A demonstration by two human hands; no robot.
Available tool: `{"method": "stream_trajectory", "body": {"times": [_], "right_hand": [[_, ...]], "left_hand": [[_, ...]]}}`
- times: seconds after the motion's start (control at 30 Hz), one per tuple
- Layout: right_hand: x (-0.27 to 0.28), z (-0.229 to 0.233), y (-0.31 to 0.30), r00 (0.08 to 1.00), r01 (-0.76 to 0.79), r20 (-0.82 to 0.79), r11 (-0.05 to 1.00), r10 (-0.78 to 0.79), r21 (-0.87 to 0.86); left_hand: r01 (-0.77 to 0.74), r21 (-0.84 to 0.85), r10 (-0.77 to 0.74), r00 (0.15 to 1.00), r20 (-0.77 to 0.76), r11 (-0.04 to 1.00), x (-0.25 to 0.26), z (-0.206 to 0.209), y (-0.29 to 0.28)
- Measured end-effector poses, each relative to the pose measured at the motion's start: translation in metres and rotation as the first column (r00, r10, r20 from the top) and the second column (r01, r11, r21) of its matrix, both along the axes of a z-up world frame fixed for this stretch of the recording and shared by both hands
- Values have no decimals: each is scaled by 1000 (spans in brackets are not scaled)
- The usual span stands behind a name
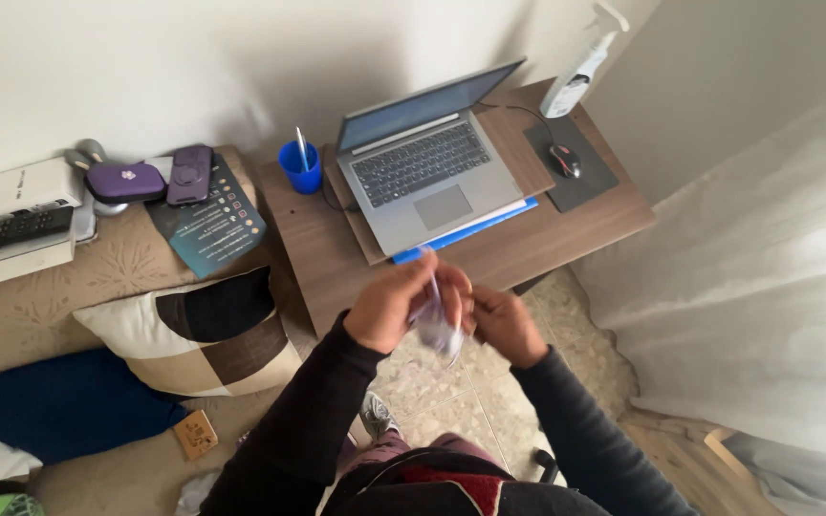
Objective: The person cleans a laptop keyboard, connects a wired mouse, and sorts papers and cables on the desk workspace.
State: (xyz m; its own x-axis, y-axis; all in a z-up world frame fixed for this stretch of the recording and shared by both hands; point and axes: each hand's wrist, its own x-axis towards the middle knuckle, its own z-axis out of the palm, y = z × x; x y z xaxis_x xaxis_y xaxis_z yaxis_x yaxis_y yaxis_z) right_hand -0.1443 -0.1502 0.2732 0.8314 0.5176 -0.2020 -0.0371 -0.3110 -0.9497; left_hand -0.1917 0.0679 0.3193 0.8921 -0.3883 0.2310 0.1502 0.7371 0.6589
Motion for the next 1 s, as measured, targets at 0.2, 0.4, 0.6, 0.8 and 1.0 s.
{"method": "stream_trajectory", "body": {"times": [0.2,0.4,0.6,0.8,1.0], "right_hand": [[31,10,5,971,181,-204,938,-123,297],[27,84,44,799,-38,598,998,62,-53],[58,121,29,563,-325,728,915,392,-241],[124,139,0,781,-459,351,856,516,-237],[186,78,4,892,-374,-40,786,449,493]], "left_hand": [[-29,396,44,999,-30,918,4,-4,15],[-398,491,375,915,150,775,17,0,13],[-472,660,338,881,331,584,43,20,-2],[-244,828,172,968,181,505,65,4,-16],[-151,446,137,988,64,882,72,10,-20]]}}
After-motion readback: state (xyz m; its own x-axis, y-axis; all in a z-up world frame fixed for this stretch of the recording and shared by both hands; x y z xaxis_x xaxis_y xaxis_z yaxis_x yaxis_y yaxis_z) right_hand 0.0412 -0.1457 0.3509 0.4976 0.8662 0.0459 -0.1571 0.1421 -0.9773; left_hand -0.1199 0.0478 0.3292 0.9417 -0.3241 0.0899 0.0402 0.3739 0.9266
